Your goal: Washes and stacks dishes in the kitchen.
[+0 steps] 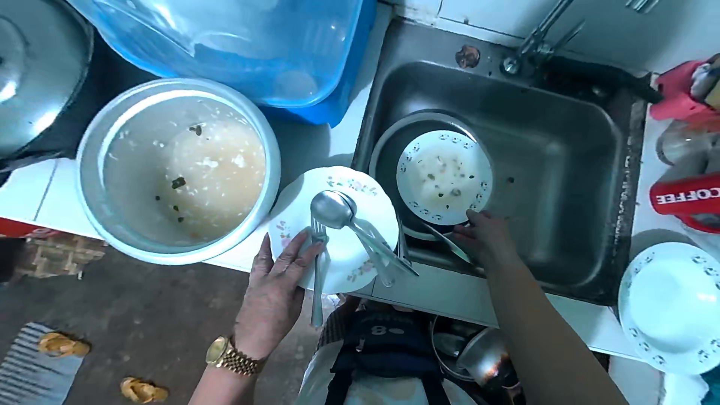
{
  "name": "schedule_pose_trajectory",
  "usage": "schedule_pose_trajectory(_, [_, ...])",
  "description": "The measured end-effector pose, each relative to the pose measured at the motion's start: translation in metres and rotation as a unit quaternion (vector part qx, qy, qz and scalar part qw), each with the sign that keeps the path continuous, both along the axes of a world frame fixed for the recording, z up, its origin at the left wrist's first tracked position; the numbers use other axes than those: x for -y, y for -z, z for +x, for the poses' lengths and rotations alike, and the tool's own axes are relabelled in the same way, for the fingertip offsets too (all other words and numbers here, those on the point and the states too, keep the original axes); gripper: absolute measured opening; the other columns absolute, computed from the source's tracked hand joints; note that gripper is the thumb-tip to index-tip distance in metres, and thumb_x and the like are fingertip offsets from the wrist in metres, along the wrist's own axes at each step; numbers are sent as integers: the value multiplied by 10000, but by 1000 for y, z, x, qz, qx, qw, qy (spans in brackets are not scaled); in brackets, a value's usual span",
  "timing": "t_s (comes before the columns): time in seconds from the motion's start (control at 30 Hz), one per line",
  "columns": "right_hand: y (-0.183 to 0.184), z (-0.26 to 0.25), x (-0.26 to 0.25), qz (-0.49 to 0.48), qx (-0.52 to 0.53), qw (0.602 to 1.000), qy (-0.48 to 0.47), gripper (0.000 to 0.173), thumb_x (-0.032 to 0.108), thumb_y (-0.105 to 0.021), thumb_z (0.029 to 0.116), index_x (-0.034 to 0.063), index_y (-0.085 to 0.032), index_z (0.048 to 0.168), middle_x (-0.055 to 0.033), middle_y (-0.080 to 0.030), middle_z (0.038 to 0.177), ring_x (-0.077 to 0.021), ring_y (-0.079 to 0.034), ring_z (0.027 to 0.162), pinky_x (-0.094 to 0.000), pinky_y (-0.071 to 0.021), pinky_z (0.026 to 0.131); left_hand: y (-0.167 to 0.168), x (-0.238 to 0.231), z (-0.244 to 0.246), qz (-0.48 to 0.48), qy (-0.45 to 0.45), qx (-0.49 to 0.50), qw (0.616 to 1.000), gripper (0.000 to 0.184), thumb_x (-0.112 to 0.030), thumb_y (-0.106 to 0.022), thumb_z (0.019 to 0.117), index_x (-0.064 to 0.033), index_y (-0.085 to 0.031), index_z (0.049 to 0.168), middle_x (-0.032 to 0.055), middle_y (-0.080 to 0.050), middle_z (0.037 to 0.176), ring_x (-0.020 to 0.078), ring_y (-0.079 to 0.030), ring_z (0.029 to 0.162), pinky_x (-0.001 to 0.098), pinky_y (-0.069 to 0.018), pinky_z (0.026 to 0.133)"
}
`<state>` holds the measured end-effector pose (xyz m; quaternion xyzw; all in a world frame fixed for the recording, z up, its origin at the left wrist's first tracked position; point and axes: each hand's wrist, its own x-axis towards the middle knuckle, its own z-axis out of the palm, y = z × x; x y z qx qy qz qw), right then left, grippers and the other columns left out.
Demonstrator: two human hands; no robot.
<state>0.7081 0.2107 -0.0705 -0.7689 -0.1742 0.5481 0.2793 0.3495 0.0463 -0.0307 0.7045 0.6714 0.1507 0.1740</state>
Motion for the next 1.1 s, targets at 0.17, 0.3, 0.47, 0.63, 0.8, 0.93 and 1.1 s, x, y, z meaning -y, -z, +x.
schedule_pose_trajectory(0.17, [-9, -8, 8, -34, -102, 989, 100, 493, 288, -519, 1086, 23, -386, 1480, -231, -548, 1332, -297, -682, 1019, -392, -603, 823, 0, 0, -1, -2, 2, -2, 1000, 630, 3, -527, 863, -280, -618, 1419, 65, -491, 1562, 529, -349, 1446, 698, -345, 1111])
schedule_pose_trajectory(0.3, [5, -7, 2, -24, -87, 993, 74, 489, 271, -524, 1085, 15, -380, 1475, -223, -583, 1284, -274, -688, 995, -379, -595, 817, 1, 0, -1, -3, 4, -2, 1000, 639, -2, -526, 855, -276, -613, 1426, 62, -489, 1564, 520, -346, 1452, 695, -337, 1120])
schedule_pose_trajectory(0.47, [18, -17, -7, 15, -34, 999, 28, 529, 186, -607, 1042, 34, -348, 1478, -219, -601, 1209, -259, -710, 887, -379, -615, 751, -2, -1, 0, -9, 2, -7, 1000, 650, 17, -528, 855, -276, -610, 1429, 58, -484, 1569, 522, -352, 1447, 691, -342, 1118])
schedule_pose_trajectory(0.63, [24, -18, -13, 12, -24, 999, 31, 551, 222, -636, 1031, 47, -353, 1471, -216, -617, 1132, -260, -702, 803, -397, -618, 697, -2, 0, 1, -8, -2, -8, 1000, 636, 2, -529, 862, -280, -611, 1427, 48, -481, 1571, 511, -346, 1455, 688, -340, 1121])
schedule_pose_trajectory(0.8, [30, -16, -23, 11, -64, 996, 61, 585, 203, -648, 1018, 41, -347, 1493, -239, -610, 1255, -310, -720, 941, -426, -635, 748, 0, 0, 1, -6, -2, -13, 1000, 629, -8, -528, 875, -288, -605, 1433, 43, -478, 1574, 504, -339, 1463, 687, -326, 1137])
schedule_pose_trajectory(0.93, [38, -17, -31, 13, -88, 992, 85, 630, 176, -629, 1028, 111, -275, 1545, -258, -576, 1305, -348, -719, 942, -454, -639, 721, -1, 0, 1, -7, 3, -15, 1000, 636, 0, -523, 872, -278, -600, 1439, 46, -478, 1574, 504, -344, 1462, 686, -322, 1142])
schedule_pose_trajectory(1.1, [49, -11, -29, 49, -133, 985, 98, 543, 147, -526, 1077, 147, -254, 1548, -258, -572, 1289, -364, -719, 933, -488, -640, 731, -1, -1, 2, -9, 1, -21, 1000, 656, 13, -532, 853, -271, -598, 1441, 55, -478, 1573, 519, -351, 1451, 697, -343, 1120])
